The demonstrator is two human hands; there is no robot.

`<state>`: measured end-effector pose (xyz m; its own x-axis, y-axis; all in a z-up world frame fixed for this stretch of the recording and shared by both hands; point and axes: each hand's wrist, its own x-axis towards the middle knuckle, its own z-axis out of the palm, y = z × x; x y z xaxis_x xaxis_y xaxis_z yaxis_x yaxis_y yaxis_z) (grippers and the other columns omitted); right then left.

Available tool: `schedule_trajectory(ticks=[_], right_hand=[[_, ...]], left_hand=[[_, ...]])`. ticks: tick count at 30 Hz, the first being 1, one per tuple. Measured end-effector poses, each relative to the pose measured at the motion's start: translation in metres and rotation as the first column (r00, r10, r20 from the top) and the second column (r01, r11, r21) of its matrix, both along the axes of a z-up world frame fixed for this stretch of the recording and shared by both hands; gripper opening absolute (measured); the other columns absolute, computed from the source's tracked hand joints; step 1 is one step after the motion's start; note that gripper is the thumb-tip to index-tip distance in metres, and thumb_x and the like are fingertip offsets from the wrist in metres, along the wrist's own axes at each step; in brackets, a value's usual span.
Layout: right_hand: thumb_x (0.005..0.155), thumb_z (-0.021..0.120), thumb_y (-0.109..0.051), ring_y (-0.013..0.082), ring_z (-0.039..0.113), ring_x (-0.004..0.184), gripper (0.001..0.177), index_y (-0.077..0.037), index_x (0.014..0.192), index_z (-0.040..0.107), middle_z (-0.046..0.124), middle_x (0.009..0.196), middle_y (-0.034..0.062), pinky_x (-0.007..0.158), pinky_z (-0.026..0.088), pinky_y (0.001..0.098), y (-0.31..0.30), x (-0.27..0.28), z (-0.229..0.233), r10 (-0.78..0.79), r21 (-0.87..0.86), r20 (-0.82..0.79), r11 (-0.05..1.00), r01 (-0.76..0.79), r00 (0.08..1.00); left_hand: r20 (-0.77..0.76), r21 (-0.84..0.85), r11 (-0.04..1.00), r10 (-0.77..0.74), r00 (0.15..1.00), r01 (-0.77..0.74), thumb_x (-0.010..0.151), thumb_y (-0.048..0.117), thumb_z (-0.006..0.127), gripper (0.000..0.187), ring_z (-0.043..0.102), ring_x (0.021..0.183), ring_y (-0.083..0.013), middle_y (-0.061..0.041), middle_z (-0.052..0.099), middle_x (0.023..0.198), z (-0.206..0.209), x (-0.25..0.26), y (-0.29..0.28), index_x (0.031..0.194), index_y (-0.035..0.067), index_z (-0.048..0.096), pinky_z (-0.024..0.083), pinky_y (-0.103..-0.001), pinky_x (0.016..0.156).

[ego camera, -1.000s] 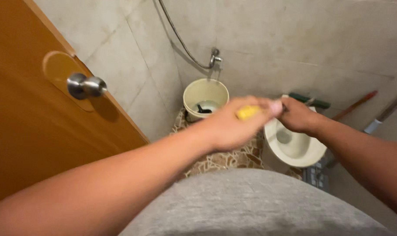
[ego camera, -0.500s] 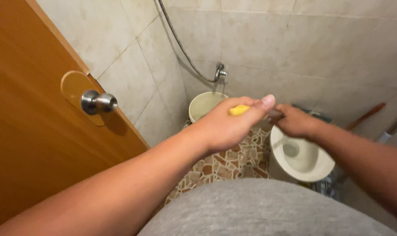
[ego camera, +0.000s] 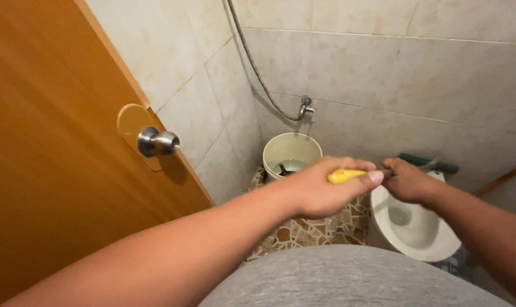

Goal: The person attempts to clear a blockage in a toilet by using a long handled brush and then a plunger.

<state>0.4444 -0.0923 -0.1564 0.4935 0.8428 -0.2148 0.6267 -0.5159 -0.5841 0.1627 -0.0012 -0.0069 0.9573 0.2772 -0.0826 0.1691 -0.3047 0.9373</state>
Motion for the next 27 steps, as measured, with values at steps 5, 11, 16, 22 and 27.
schedule_trajectory(ticks=[5, 11, 16, 22, 27], right_hand=[[0.095, 0.062, -0.025, 0.0288, 0.074, 0.098, 0.032, -0.001, 0.114, 0.069, 0.076, 0.105, 0.0185, 0.087, 0.057, 0.0416, 0.009, 0.0, 0.005, 0.025, -0.056, 0.041, 0.998, -0.022, 0.999], [0.092, 0.066, -0.029, 0.0269, 0.072, 0.101, 0.034, -0.002, 0.114, 0.068, 0.076, 0.107, 0.0166, 0.087, 0.056, 0.0417, 0.003, -0.006, 0.014, -0.053, 0.025, -0.013, 0.998, 0.053, 0.999], [0.089, 0.066, -0.025, 0.0233, 0.071, 0.1, 0.035, -0.007, 0.118, 0.068, 0.077, 0.11, 0.0145, 0.09, 0.054, 0.0382, 0.007, 0.0, -0.005, -0.02, 0.092, -0.05, 0.995, 0.024, 0.999], [0.096, 0.068, -0.031, 0.0329, 0.072, 0.105, 0.034, -0.002, 0.114, 0.068, 0.074, 0.112, 0.0212, 0.093, 0.054, 0.0452, 0.001, 0.004, -0.006, -0.096, -0.163, 0.057, 0.981, 0.104, 0.994], [0.088, 0.069, -0.02, 0.0358, 0.067, 0.115, 0.038, -0.004, 0.121, 0.066, 0.07, 0.12, 0.0224, 0.096, 0.052, 0.0445, -0.002, -0.003, -0.01, -0.011, 0.062, 0.17, 0.998, 0.0, 0.985]], left_hand=[[0.033, 0.021, 1.0, 0.019, 0.999, -0.019, 0.09, 0.062, 0.057, 0.06, 0.069, 0.091, -0.014, -0.005, 0.076, 0.109, 0.009, -0.004, 0.011, 0.126, 0.017, 0.073, 0.057, -0.031, 0.079], [-0.022, 0.158, 0.987, 0.007, 1.0, -0.004, 0.096, 0.06, 0.058, 0.058, 0.067, 0.094, -0.0209, -0.014, 0.073, 0.109, 0.011, 0.007, 0.005, 0.133, 0.017, 0.072, 0.054, -0.037, 0.083], [-0.096, -0.061, 0.998, 0.019, 0.995, -0.025, 0.099, 0.058, 0.058, 0.06, 0.069, 0.086, -0.0315, -0.02, 0.074, 0.107, 0.007, 0.0, 0.016, 0.137, 0.016, 0.076, 0.056, -0.05, 0.079], [0.055, 0.016, 0.997, 0.072, 0.996, -0.073, 0.091, 0.059, 0.059, 0.061, 0.066, 0.101, -0.0147, -0.006, 0.073, 0.11, -0.003, -0.002, -0.01, 0.13, 0.014, 0.071, 0.054, -0.031, 0.088], [0.023, 0.06, 0.998, -0.006, 1.0, 0.005, 0.091, 0.057, 0.059, 0.058, 0.069, 0.089, -0.0171, -0.007, 0.075, 0.101, 0.006, -0.013, -0.003, 0.129, 0.014, 0.07, 0.057, -0.033, 0.081]])
